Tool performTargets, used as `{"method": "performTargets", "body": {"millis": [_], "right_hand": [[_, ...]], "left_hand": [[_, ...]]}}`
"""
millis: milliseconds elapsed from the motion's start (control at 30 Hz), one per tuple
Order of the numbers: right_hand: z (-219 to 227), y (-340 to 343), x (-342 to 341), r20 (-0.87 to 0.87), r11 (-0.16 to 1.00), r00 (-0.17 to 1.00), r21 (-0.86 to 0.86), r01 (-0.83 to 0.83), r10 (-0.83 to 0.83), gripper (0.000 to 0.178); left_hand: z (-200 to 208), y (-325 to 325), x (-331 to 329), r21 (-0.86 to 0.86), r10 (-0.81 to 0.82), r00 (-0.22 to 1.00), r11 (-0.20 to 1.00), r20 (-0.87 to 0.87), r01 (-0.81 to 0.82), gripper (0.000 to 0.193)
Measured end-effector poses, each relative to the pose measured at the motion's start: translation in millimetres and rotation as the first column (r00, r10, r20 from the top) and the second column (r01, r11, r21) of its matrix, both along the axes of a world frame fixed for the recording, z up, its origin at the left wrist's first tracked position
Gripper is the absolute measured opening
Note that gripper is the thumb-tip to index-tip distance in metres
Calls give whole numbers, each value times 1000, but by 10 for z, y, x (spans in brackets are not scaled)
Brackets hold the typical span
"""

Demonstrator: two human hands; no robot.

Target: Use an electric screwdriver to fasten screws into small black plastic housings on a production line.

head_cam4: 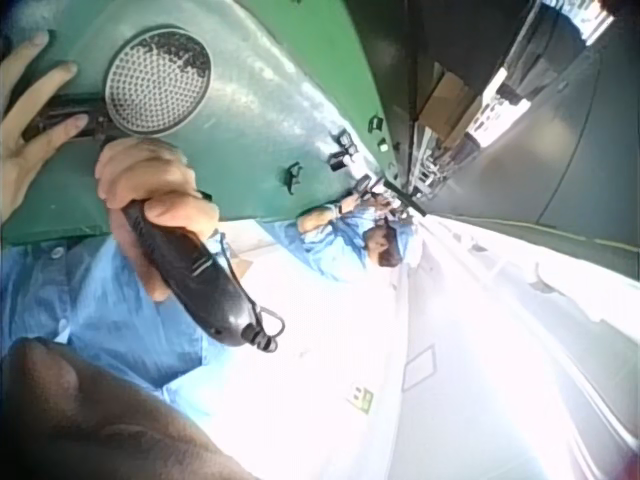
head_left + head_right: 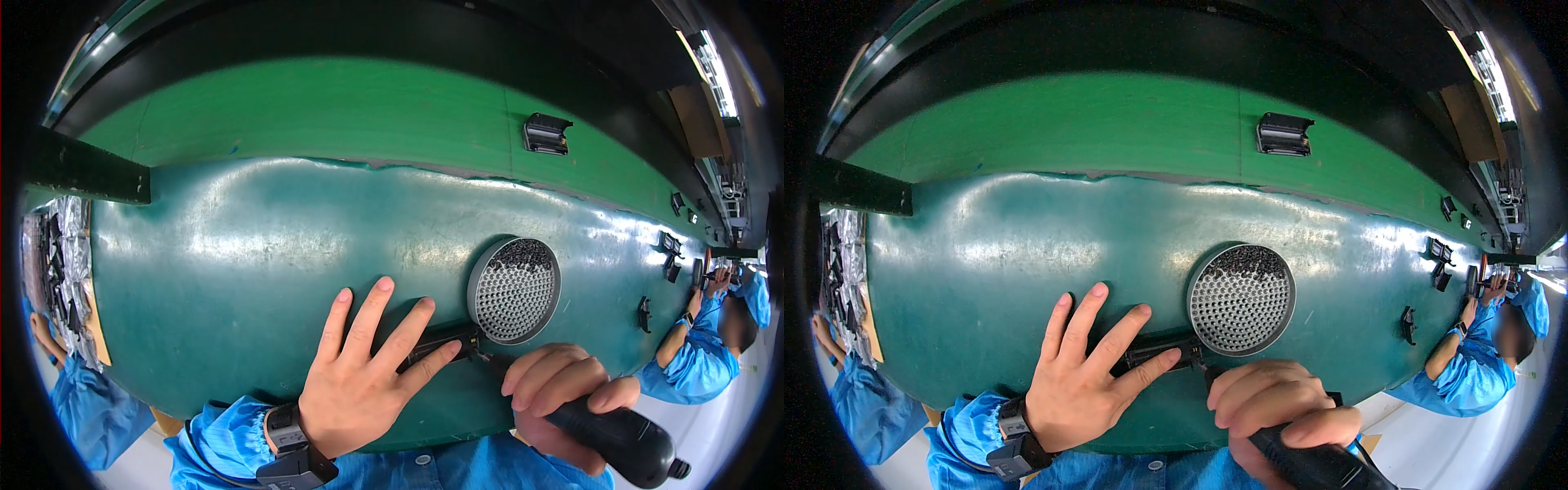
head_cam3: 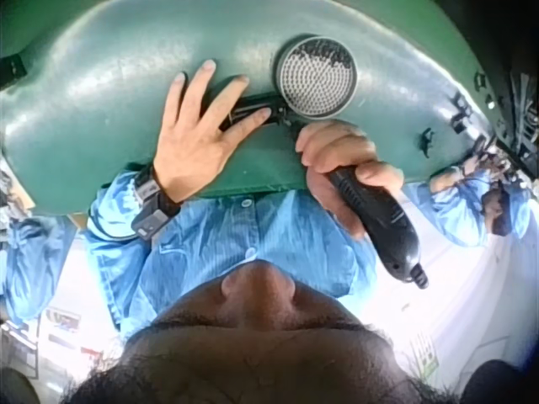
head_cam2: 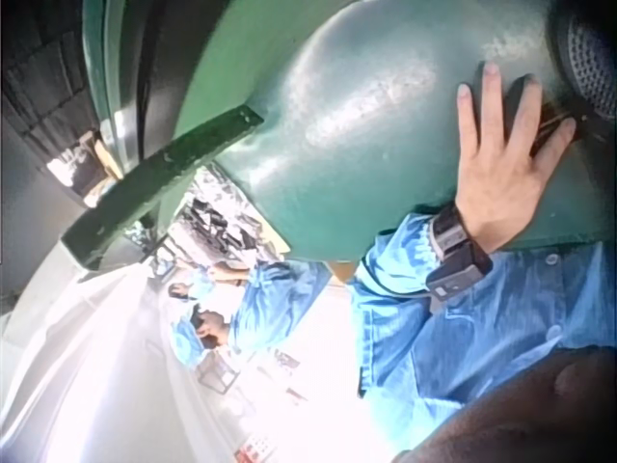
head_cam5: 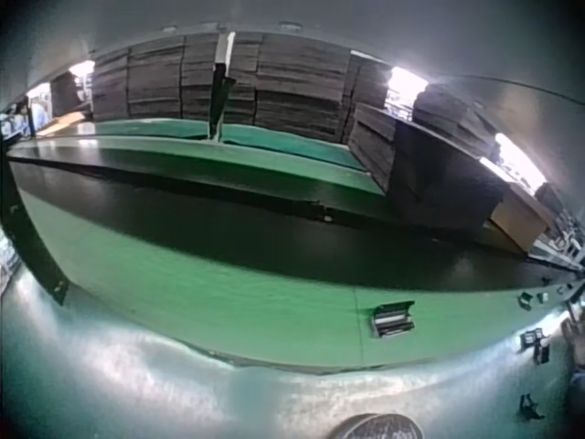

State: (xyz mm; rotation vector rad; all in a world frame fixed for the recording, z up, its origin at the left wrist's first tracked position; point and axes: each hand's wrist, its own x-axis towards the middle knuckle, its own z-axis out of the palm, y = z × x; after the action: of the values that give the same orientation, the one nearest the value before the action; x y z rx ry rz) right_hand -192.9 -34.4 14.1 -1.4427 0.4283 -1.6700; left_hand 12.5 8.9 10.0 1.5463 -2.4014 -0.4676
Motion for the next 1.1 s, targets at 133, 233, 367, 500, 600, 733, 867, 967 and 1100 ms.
{"method": "performTargets", "body": {"millis": [133, 233, 367, 500, 600, 733, 867, 967, 1100], "right_hand": [[-49, -33, 61, -61, 984, 997, -168, -57, 48, 61], [-50, -19, 87, -63, 985, 997, -159, -64, 54, 62], [-7, -10, 50, -46, 993, 998, -108, -53, 48, 62], [203, -122, -32, 68, 999, 998, -41, 1, 2, 70], [125, -370, 100, 159, 990, 982, -79, 117, -104, 70], [-33, -522, 39, 134, 995, 989, -70, 65, -55, 77], [-41, -538, 24, 125, 997, 990, -24, 74, -71, 78], [-69, -547, 41, 116, 998, 993, -45, 39, -34, 79], [-66, -523, 48, 98, 998, 994, -8, 59, -58, 78]], "left_hand": [[20, 7, 2, -4, -2, 1000, 1000, -1, 2, 37], [26, 11, 10, -10, 0, 1000, 1000, -8, 0, 38], [-7, 24, 12, -47, -11, 1000, 999, -10, 11, 40], [99, 8, 18, 46, -20, 996, 999, -86, 24, 48], [121, -21, 28, 2, -45, 984, 999, -171, 46, 55], [115, 7, -3, -7, 36, 970, 999, -239, -39, 58], [53, 0, -24, -71, 73, 975, 993, -208, -89, 57], [58, 9, -8, -75, 71, 977, 993, -203, -88, 56], [50, 3, 1, -72, 71, 975, 994, -211, -88, 56]]}}
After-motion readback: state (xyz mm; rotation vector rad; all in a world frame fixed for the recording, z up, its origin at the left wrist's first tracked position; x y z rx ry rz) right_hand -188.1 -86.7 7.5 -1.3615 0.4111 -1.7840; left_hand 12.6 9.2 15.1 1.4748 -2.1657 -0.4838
